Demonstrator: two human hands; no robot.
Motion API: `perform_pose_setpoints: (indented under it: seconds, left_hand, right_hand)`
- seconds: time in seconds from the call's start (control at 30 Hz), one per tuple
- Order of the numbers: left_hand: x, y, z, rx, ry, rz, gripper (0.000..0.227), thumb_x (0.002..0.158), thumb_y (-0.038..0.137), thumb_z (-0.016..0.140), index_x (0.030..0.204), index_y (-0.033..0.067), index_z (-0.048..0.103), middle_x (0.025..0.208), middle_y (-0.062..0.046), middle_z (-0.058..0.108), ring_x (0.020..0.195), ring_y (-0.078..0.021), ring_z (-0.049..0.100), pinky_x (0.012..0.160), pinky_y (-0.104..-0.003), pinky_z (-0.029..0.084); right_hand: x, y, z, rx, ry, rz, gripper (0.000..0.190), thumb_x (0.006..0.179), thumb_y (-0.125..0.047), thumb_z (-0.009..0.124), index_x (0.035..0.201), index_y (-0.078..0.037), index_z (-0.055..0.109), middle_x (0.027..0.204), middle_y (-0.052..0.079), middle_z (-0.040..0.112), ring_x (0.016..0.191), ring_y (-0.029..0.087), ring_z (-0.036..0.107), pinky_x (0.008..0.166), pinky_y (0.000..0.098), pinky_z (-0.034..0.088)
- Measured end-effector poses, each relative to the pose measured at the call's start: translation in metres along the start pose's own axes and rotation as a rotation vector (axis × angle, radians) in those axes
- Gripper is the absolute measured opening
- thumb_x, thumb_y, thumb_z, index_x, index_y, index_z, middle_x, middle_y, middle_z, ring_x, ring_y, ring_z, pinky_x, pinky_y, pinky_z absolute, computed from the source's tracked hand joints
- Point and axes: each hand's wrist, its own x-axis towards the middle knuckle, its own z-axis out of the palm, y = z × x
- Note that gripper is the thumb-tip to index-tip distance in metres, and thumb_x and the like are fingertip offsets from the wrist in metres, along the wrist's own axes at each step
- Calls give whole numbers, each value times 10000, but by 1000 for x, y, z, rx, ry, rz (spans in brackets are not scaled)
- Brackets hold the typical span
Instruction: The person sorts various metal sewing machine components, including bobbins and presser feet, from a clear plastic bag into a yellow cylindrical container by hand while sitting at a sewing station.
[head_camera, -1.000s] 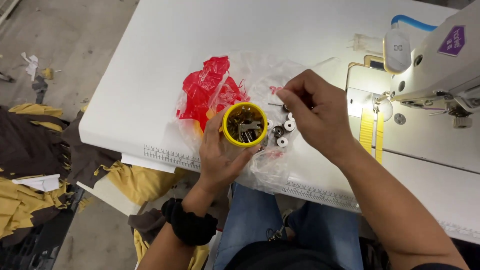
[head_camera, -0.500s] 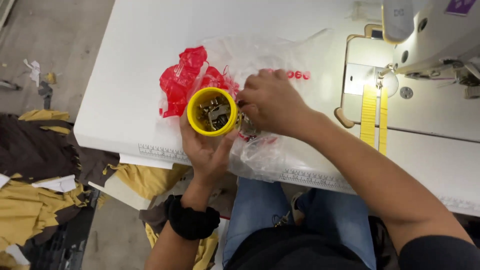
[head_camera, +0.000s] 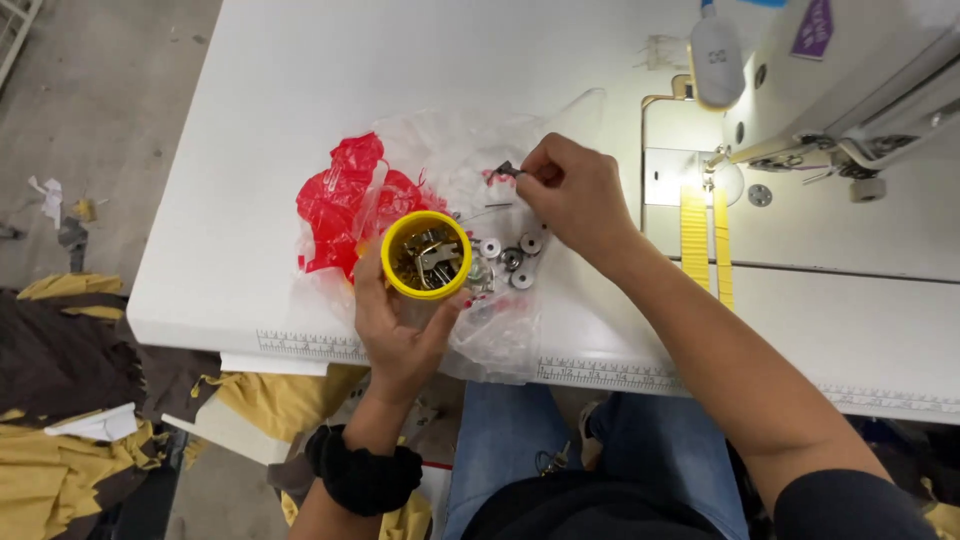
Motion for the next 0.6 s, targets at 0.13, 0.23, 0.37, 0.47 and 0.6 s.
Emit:
perform_pose_setpoints:
  seconds: [0.13, 0.23, 0.37, 0.47, 0.6]
  left_hand:
    - [11, 17, 6, 42, -146, -48, 807, 863, 326, 837, 1443, -40, 412, 1283, -247, 516, 1227, -454, 580, 1044, -580, 505]
    - [20, 22, 18, 15, -272, -169, 834, 834, 393, 839, 1437, -21, 439, 1275, -241, 545, 1234, -466, 584, 1044, -601, 501]
    - [19, 19, 28, 55, -315, -128, 823, 785, 328, 899, 1408, -24, 493, 1258, -225, 578, 1240, -455, 600, 1040, -547, 510]
    - [21, 22, 30, 46, -321, -148, 828, 774, 314, 896, 1410, -28, 490, 1264, -231, 573, 1248, -448, 594, 1042, -547, 516]
    - [18, 35, 29, 151, -322, -188, 748, 779, 287, 864, 1394, 53, 506, 1316, -135, 595, 1220, -260, 617, 1009, -356, 573]
  right_hand:
    - [6, -9, -31, 508, -7, 265, 55, 836, -46, 718, 883, -19, 727, 683, 116, 699, 592, 168, 711, 538, 286, 619]
    - [4, -12, -56, 720, 55, 414, 70, 844, -25, 686, 875, 32, 711, 646, 145, 668, 539, 204, 699, 517, 305, 620]
    - [-5, 6, -74, 899, 118, 548, 132, 864, -44, 648, 933, 55, 699, 696, 170, 671, 582, 215, 733, 577, 322, 650]
    - [-1, 24, -83, 1022, 104, 639, 180, 847, -94, 632, 965, 32, 682, 728, 142, 683, 619, 206, 750, 621, 324, 656]
    - [7, 19, -95, 1174, 117, 756, 134, 802, -59, 634, 924, -10, 664, 760, 151, 632, 621, 222, 602, 613, 303, 553]
